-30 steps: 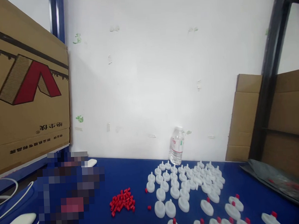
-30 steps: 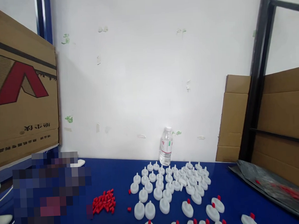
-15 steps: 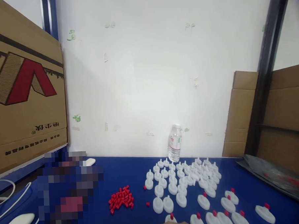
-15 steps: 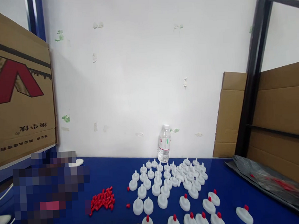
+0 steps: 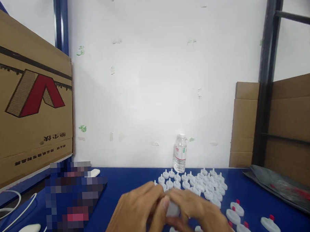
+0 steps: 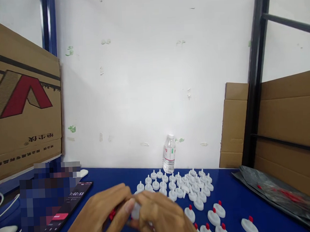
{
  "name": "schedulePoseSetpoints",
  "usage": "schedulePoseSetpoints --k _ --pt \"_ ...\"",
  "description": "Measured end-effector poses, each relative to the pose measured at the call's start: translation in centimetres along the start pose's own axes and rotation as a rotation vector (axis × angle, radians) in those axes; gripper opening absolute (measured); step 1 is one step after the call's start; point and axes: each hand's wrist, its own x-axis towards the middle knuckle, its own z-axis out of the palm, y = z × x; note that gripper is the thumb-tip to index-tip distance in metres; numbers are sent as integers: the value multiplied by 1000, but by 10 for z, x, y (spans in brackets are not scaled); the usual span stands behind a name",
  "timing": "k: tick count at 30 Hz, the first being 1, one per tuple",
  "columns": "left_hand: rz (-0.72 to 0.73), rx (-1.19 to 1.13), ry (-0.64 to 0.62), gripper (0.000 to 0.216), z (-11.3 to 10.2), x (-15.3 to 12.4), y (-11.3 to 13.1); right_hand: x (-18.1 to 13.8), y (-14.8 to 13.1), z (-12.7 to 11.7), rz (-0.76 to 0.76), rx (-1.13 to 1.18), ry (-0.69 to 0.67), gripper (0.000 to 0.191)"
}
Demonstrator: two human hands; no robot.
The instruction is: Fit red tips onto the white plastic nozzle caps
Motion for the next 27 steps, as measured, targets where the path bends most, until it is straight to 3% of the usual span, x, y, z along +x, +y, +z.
schedulePoseSetpoints --k 4,6,8,11,13,15,19,23,27 --pt "-188 54 -155 53 -25 40 -6 10 37 -24 95 -188 -29 12" --pt "-212 193 -258 38 -27 53 -20 7 66 -44 176 -280 -70 12" --pt "-167 283 -349 21 -18 54 -37 -3 101 -65 299 -380 -93 19" --pt "-105 255 -442 19 8 37 -59 -32 152 -91 453 -419 -185 35" --pt "-71 236 -483 17 26 20 -69 -55 180 -103 669 -376 -282 42" --pt "-35 222 -503 12 40 5 -75 -74 200 -110 781 -319 -395 45" --pt "30 361 -495 27 54 -9 -79 -100 221 -122 861 -258 -520 30" --pt "50 454 -559 38 60 -10 -76 -115 233 -132 955 -236 -563 37" --pt "49 564 -585 42 65 -10 -73 -128 238 -132 1042 -205 -671 24"
